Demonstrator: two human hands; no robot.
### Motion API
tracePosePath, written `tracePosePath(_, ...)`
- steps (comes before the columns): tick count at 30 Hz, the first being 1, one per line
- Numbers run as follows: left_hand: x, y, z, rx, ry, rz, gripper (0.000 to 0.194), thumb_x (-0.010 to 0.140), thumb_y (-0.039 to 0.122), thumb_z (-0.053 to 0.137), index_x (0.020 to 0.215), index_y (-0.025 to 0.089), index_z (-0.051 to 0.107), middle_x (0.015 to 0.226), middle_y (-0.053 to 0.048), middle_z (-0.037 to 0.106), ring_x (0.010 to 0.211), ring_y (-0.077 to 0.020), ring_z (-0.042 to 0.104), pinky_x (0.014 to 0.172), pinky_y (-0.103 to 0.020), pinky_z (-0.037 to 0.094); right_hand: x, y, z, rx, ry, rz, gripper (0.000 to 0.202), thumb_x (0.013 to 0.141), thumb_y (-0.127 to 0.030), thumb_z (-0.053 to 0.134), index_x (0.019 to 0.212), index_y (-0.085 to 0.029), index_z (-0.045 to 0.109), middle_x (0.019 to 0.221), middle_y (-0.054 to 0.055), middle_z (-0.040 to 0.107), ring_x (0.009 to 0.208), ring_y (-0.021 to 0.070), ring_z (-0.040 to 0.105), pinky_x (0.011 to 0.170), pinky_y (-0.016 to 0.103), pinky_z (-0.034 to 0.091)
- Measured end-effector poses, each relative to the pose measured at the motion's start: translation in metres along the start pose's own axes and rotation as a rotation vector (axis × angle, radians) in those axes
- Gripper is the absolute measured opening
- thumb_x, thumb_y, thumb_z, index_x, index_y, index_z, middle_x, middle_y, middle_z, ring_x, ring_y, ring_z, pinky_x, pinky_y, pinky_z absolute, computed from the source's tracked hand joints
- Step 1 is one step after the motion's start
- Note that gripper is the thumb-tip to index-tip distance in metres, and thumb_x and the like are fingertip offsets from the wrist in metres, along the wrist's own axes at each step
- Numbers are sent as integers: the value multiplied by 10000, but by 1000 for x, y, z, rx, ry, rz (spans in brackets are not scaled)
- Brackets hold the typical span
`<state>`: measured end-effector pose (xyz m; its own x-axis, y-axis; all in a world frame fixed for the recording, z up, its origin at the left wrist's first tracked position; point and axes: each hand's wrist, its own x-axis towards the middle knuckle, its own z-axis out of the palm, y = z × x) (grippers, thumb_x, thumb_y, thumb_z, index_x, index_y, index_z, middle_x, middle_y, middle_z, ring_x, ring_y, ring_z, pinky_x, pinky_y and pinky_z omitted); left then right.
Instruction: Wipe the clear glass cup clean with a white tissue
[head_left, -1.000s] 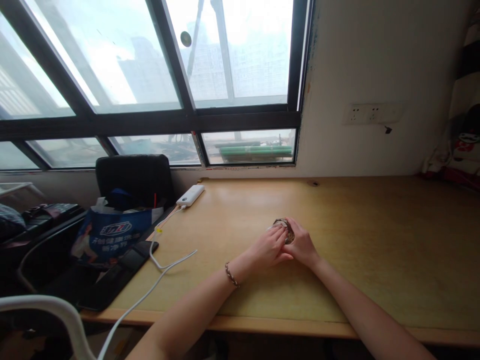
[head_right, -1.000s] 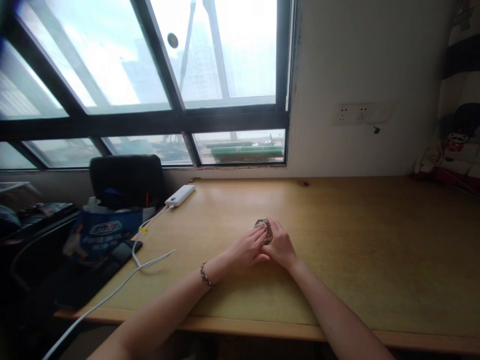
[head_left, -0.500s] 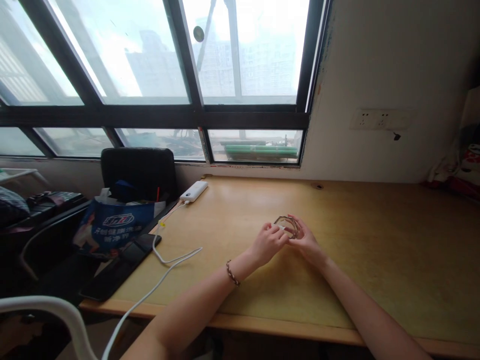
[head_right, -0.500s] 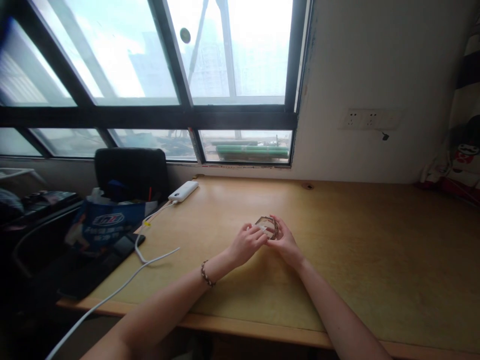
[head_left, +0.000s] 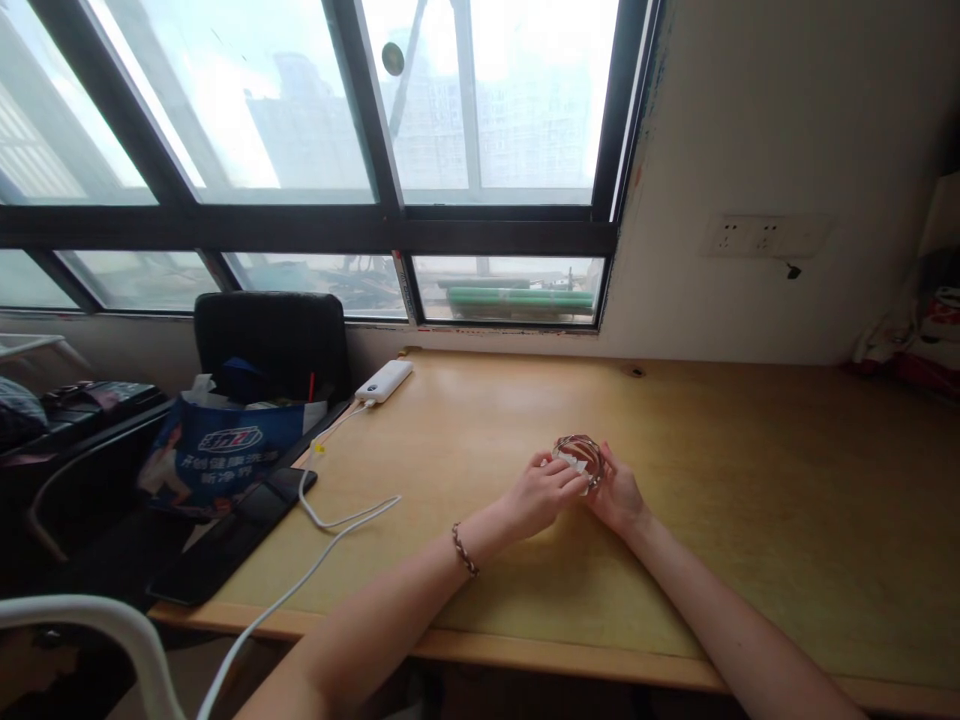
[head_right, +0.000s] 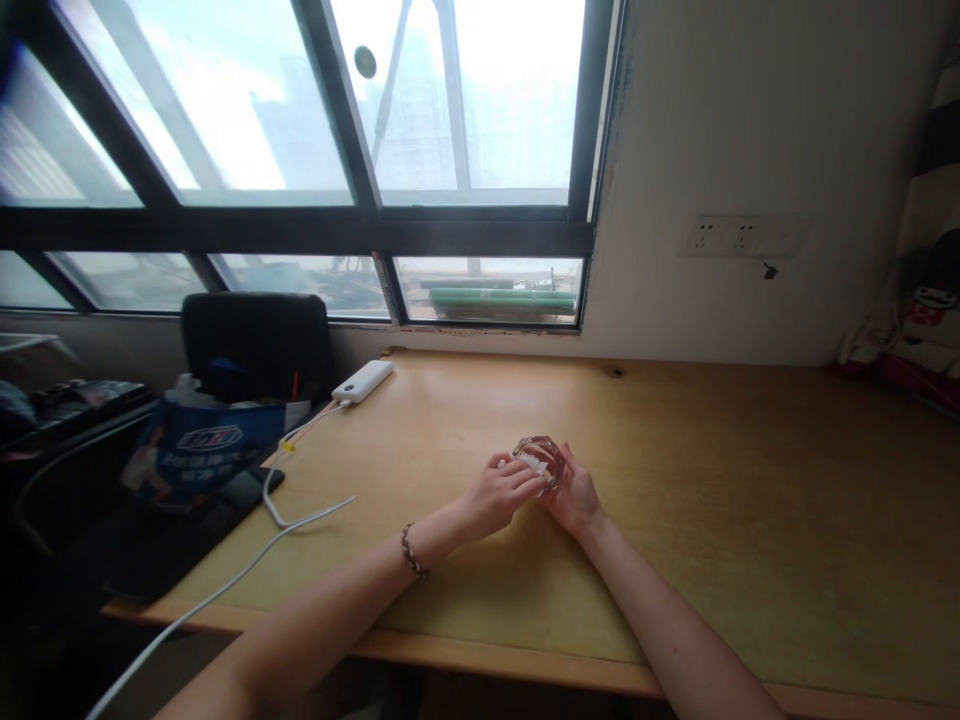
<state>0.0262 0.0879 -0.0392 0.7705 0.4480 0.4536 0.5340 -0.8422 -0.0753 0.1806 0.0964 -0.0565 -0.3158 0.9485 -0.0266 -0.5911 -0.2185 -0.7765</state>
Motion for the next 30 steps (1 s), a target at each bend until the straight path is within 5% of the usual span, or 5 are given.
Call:
tracePosePath(6, 3, 4, -12, -97, -54, 44, 407, 800, 308, 430, 1177, 156, 408, 1139, -92, 523, 1094, -202, 425, 948, -332, 218, 1, 6, -4, 53, 19, 24, 412, 815, -475, 380, 947, -156, 606, 993, 75, 619, 963, 180, 554, 895, 330, 394)
tracePosePath(14, 6, 5, -2, 51, -30, -50, 573, 775, 491, 426, 1203, 115, 378, 1215, -122, 459, 1134, -231, 385, 996, -361, 186, 2, 9, -1, 183, 81, 81, 332, 829, -399, 398, 942, -160, 599, 933, 63, 638, 848, 172, 595, 723, 310, 488)
tracePosePath(21, 12, 18, 3, 226, -52, -238, 437, 813, 374, 407, 1134, 80, 437, 1080, -134, 534, 1004, -224, 460, 951, -394, 223, 4, 10, -3, 271, 135, 75, 282, 847, -336, 389, 858, -172, 618, 749, 31, 661, 620, 153, 602, 513, 261, 477)
tracePosePath(25, 13, 24, 9, 248, -99, -247, 268, 811, 274, 403, 940, 79, 535, 891, -132, 583, 872, -228, 497, 868, -402, 277, 5, 11, -4, 281, 161, 53, 286, 851, -317, 387, 834, -159, 626, 794, 46, 663, 702, 156, 610, 577, 257, 487)
tracePosePath(30, 10, 17, -1, 40, -104, -188, 247, 789, 346, 437, 900, 145, 529, 874, -86, 588, 910, -208, 487, 840, -369, 285, 6, 12, -7, 288, 123, 25, 309, 856, -311, 375, 888, -127, 621, 847, 68, 659, 768, 167, 607, 659, 284, 491)
